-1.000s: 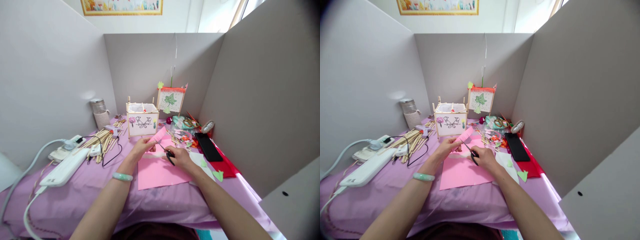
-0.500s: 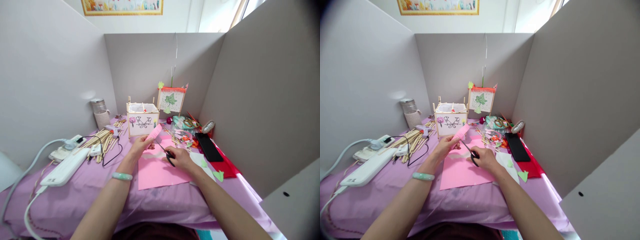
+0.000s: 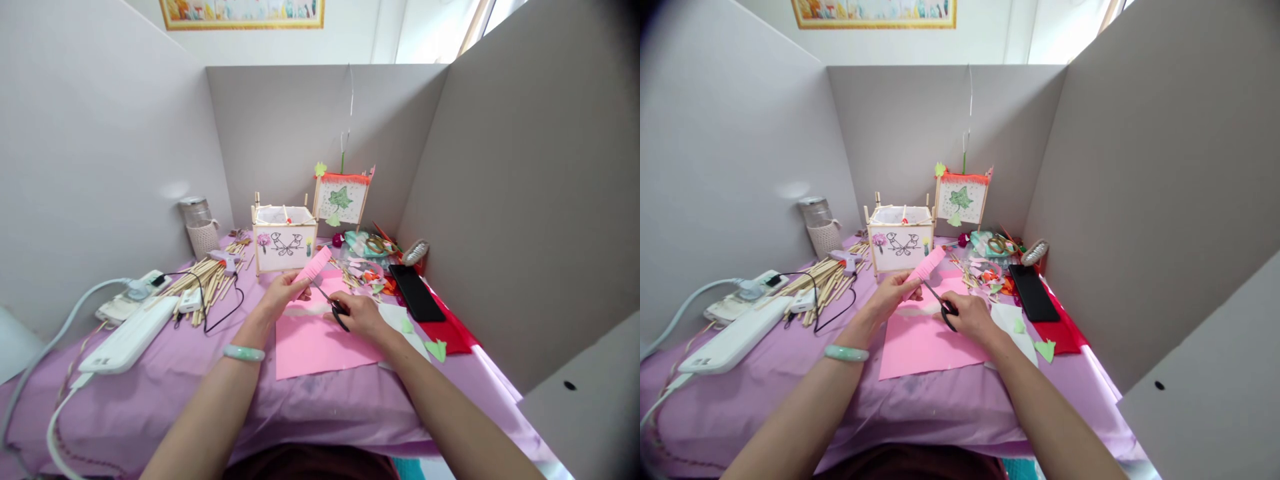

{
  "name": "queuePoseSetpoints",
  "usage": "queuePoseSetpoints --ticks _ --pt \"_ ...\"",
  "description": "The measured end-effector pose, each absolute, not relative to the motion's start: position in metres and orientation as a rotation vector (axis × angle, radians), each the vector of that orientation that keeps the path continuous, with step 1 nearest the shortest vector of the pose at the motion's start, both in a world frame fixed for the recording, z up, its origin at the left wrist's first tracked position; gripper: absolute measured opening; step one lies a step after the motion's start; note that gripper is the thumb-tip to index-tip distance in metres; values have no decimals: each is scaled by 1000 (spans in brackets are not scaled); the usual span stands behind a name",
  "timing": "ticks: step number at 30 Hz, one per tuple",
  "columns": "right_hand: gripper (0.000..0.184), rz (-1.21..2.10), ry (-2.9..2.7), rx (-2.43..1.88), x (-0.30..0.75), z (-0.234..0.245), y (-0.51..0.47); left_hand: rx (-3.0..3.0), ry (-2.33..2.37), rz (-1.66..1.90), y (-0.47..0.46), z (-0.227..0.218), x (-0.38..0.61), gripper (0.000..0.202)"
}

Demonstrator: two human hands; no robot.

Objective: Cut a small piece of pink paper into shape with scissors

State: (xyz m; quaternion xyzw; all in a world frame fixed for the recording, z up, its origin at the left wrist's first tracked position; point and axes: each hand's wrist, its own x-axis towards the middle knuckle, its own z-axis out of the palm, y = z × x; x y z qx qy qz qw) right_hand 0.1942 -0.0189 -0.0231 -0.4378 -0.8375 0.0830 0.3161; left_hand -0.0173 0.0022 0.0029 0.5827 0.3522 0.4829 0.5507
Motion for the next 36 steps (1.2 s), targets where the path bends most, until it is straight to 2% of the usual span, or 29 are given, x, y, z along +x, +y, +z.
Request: queuePoseSetpoints --ticks 20,36 --pt "28 200 -2210 -1162 193 -22 -19 1430 840 1133 3 2 -17 28" --pt "33 168 -2216 -1178 193 -23 -19 1493 854 1083 3 0 -17 28"
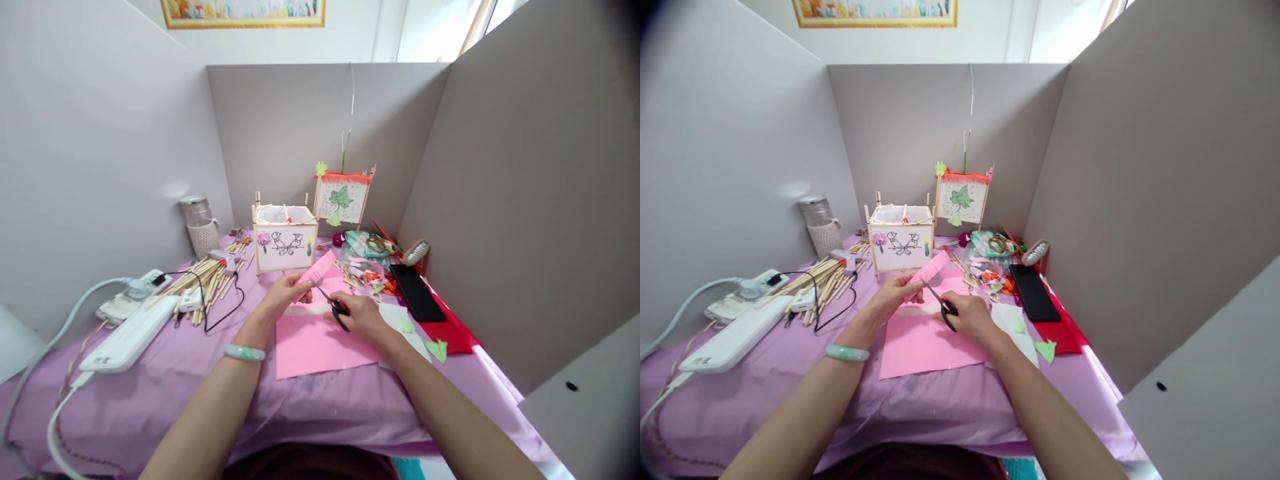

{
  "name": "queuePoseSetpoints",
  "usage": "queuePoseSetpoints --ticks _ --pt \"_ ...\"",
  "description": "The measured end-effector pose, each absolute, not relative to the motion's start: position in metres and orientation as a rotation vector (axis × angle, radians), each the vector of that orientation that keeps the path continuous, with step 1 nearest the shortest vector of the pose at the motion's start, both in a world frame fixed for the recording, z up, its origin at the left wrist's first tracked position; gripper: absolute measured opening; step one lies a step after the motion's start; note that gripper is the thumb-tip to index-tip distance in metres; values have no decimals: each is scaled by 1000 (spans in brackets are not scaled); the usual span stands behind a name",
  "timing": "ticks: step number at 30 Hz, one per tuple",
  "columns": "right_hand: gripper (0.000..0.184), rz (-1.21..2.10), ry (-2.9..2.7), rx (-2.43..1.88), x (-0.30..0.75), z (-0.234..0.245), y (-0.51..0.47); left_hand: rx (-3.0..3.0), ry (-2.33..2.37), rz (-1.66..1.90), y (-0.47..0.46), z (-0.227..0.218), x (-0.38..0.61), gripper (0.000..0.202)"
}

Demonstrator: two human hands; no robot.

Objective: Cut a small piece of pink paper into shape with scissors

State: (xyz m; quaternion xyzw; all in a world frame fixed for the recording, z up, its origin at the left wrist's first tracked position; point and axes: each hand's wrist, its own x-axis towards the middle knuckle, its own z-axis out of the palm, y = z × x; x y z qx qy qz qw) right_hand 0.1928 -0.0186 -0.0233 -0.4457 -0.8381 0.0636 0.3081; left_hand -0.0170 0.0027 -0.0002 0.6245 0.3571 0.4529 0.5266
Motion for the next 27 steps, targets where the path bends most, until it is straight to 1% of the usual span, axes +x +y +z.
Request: queuePoseSetpoints --ticks 6,14,27 --pt "33 162 -2216 -1177 192 -23 -19 1505 846 1083 3 0 -17 29" --pt "29 179 -2220 -1188 191 -22 -19 1504 864 1081 3 0 -17 28" --pt "25 107 -2218 -1187 192 -23 -18 1498 876 1079 4 -1 -17 29"
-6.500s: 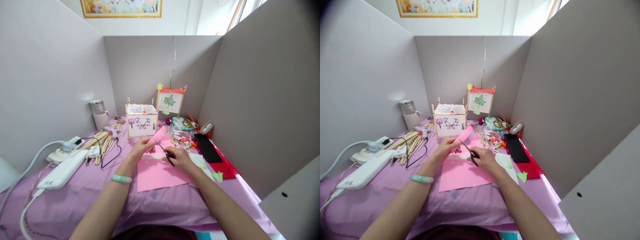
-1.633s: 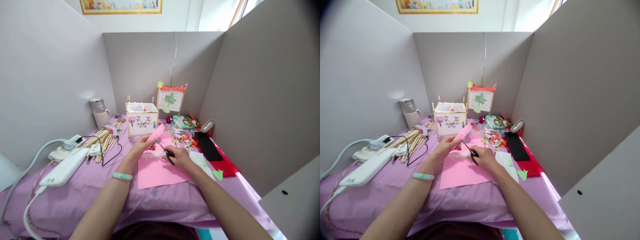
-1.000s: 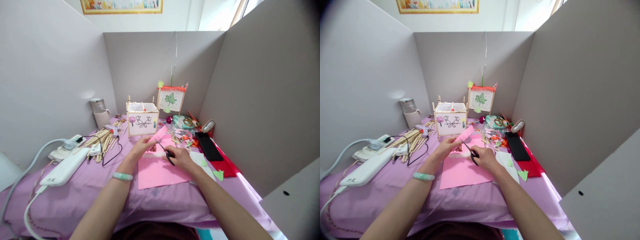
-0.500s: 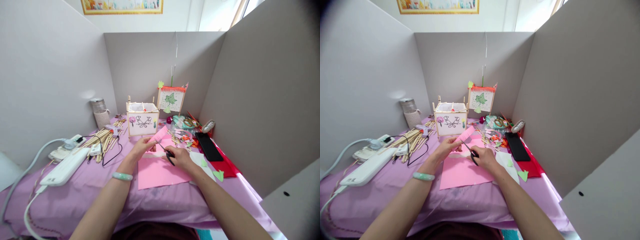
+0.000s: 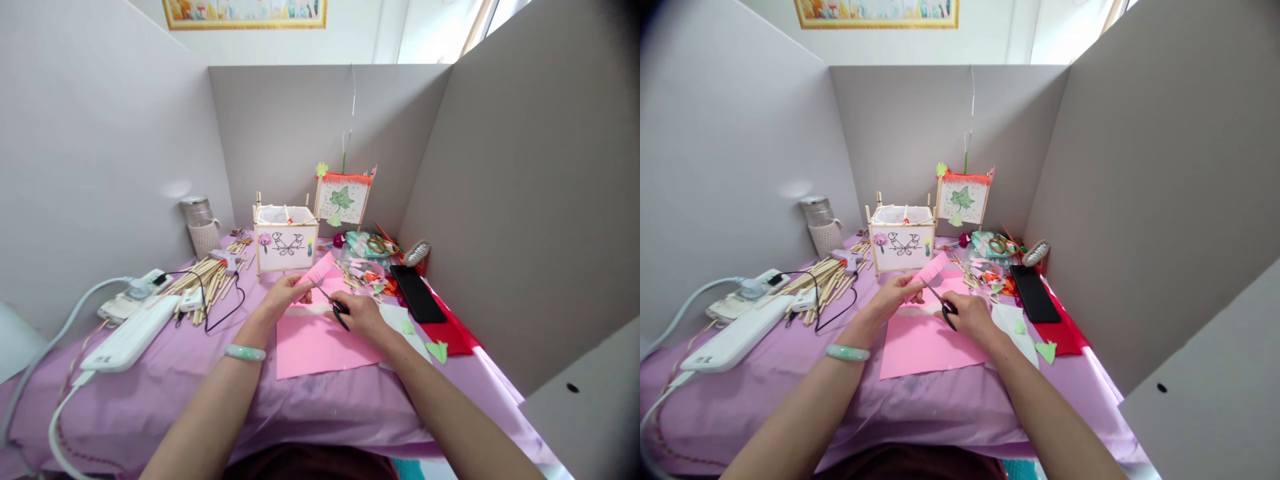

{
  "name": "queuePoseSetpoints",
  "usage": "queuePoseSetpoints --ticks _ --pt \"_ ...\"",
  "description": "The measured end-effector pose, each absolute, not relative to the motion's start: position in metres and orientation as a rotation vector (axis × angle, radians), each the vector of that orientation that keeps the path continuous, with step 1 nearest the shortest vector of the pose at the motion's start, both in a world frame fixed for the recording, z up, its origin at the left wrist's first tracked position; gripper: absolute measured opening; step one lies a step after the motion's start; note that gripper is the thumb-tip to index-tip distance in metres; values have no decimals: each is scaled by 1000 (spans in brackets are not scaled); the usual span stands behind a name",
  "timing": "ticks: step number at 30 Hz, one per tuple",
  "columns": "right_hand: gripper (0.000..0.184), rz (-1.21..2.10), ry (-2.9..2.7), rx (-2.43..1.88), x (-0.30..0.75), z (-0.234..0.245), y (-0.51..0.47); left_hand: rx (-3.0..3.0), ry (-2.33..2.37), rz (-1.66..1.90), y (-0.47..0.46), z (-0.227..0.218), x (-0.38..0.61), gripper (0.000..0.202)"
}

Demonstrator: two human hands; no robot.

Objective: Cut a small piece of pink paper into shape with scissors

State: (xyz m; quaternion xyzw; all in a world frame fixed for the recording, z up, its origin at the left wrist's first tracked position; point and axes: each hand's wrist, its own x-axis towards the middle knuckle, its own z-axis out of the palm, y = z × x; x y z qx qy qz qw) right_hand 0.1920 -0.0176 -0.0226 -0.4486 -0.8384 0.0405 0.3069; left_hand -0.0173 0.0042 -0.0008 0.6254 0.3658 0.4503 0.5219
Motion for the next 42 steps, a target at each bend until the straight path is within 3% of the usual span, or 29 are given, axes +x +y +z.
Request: queuePoseSetpoints --ticks 42 --pt "29 163 -2189 -1161 191 -24 -19 1427 818 1115 5 0 -17 30"
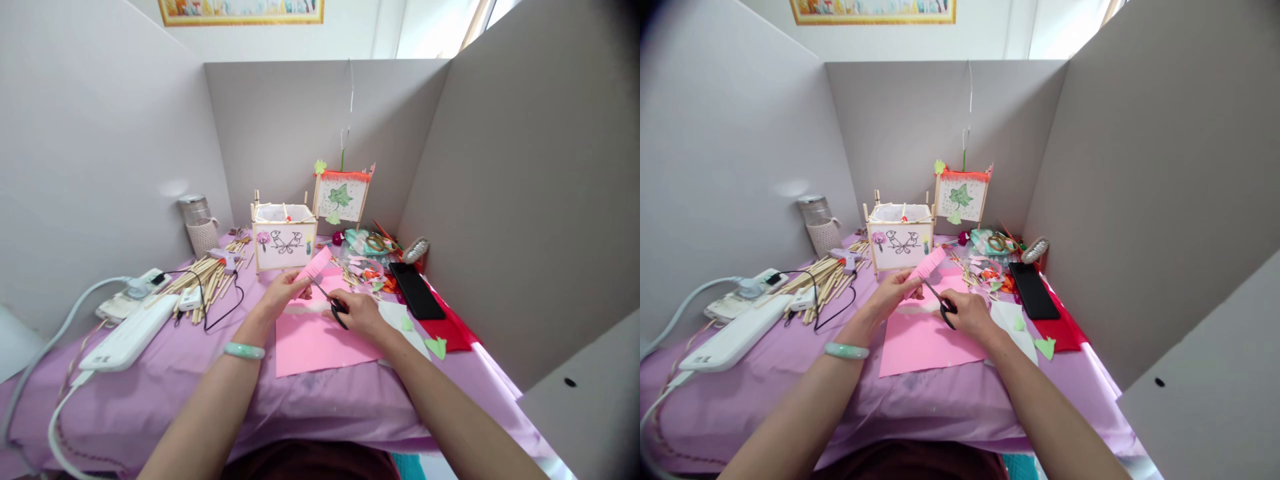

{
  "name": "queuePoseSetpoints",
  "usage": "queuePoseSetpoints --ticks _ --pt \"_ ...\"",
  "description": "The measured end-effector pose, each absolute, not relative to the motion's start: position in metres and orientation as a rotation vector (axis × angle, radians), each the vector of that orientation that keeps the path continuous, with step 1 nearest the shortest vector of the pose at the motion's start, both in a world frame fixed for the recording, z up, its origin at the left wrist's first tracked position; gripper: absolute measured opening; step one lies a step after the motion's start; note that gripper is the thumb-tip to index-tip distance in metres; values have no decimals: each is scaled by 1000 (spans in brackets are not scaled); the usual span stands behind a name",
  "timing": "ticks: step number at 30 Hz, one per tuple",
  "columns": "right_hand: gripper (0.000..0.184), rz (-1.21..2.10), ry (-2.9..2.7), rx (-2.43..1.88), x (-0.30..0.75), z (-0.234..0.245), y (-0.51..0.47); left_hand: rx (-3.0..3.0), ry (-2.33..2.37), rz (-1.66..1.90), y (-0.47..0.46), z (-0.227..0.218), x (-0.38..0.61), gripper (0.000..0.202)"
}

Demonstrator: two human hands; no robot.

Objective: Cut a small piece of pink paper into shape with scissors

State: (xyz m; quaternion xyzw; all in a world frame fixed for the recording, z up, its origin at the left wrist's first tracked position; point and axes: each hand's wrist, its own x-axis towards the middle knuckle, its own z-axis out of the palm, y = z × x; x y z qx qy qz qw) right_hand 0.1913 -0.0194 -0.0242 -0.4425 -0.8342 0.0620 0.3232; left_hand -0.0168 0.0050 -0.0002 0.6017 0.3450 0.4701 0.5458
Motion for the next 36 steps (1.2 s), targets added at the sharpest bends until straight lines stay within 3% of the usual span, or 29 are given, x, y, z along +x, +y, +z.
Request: queuePoseSetpoints --ticks 36 --pt "24 150 -2183 -1187 190 -24 -18 1545 853 1063 1 3 -16 31"
